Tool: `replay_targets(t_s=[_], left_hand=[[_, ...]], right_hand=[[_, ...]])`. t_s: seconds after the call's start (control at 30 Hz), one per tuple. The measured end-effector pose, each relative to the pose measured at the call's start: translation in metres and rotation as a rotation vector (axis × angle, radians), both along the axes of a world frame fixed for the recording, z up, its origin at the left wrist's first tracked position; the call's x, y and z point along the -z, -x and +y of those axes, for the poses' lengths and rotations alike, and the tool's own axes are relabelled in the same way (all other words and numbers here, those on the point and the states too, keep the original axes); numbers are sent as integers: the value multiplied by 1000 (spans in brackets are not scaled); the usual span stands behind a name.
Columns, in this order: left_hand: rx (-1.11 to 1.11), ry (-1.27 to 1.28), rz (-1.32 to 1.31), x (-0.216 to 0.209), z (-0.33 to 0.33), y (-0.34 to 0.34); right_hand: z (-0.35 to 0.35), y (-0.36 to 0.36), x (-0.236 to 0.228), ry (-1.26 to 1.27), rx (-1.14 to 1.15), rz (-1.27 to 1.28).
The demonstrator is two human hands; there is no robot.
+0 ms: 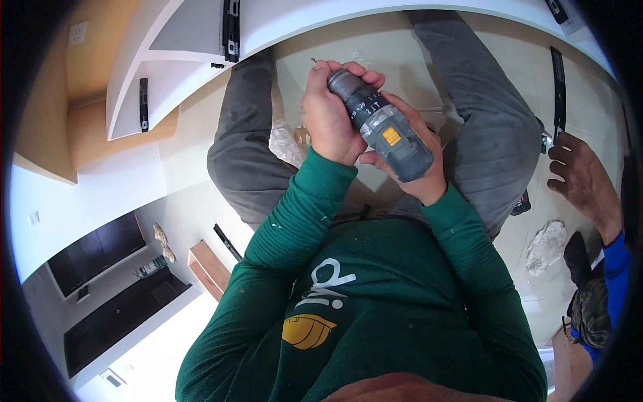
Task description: The person assembles a white cabinet by attaching metal drawer slides to the interior sides using a cordless drill and screws. They position the slides, align them, and drive screws to secure them in place.
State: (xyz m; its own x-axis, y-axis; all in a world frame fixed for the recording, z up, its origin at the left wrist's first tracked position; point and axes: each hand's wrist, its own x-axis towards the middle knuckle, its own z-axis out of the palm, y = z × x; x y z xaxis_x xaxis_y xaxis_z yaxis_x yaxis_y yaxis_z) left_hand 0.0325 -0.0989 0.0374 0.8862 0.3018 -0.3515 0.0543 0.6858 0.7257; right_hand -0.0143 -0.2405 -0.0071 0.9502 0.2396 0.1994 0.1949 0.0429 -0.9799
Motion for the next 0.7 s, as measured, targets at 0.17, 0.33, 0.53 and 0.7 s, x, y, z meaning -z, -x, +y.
replay_targets(t_s=[0.17, 0.33, 0.53, 0.7], left_hand=[[91, 2, 77, -2, 4, 2], [90, 64, 160, -10, 8, 6], [62, 167, 131, -27, 15, 19], [149, 64, 97, -41, 61, 24]], right_hand=[[0, -2, -3, 18, 8, -38], [-3, -6, -4, 40, -14, -113], [-3, -7, -18, 129, -86, -217], [21, -15, -40, 116, -180, -263]])
